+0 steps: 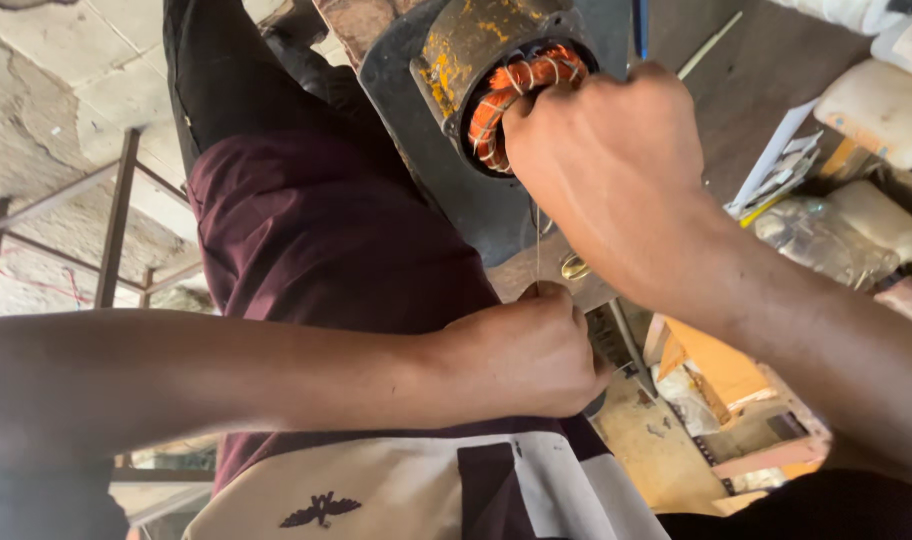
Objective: The person secures copper windings inside a motor stator using white string. They repeatedly wrap the string around the windings, tie knots, and pull tight to hold the coils in place.
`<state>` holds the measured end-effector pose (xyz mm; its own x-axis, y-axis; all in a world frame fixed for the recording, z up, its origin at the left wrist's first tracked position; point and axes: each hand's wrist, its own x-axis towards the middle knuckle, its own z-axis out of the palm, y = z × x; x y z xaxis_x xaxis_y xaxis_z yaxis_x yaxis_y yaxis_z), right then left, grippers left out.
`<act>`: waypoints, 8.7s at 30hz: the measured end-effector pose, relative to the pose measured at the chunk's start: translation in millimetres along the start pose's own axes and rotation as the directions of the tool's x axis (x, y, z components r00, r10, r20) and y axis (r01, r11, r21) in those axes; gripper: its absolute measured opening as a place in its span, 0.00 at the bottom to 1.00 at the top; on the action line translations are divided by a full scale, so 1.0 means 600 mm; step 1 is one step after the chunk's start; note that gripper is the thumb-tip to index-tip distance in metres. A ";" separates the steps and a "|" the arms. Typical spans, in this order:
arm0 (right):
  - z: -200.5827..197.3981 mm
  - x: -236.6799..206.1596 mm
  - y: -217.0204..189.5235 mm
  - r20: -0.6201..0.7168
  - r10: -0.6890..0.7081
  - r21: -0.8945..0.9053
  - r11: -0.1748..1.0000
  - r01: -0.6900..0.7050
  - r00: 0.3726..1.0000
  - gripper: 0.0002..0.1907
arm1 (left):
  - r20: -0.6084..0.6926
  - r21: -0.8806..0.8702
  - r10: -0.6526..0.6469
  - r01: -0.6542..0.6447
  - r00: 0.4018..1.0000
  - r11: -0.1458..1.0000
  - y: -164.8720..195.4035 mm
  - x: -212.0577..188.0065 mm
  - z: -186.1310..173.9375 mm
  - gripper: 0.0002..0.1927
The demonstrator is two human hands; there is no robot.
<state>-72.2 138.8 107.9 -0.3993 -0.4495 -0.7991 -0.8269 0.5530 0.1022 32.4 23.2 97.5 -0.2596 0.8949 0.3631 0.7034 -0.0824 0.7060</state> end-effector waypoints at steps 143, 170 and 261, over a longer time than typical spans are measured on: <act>0.214 -0.032 -0.214 -0.258 0.931 0.921 0.318 -0.226 0.257 0.23 | -0.037 0.406 0.018 -0.001 0.999 0.914 -0.204 -0.124 -0.052 0.14; 0.118 -0.147 -0.268 -0.242 0.909 0.862 0.041 0.504 0.339 0.13 | -0.358 -0.017 -0.297 0.312 0.885 0.950 -0.149 -0.122 0.001 0.08; 0.185 -0.007 -0.239 0.052 0.919 0.984 -0.113 0.137 0.390 0.09 | -0.147 0.742 -0.307 0.310 0.940 0.595 -0.101 -0.042 0.004 0.16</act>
<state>92.0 139.3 30.5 -0.8955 0.3695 -0.2481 0.4286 0.5661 -0.7041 -1.9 6.8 44.3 -0.5575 0.8020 0.2143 0.8285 0.5541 0.0816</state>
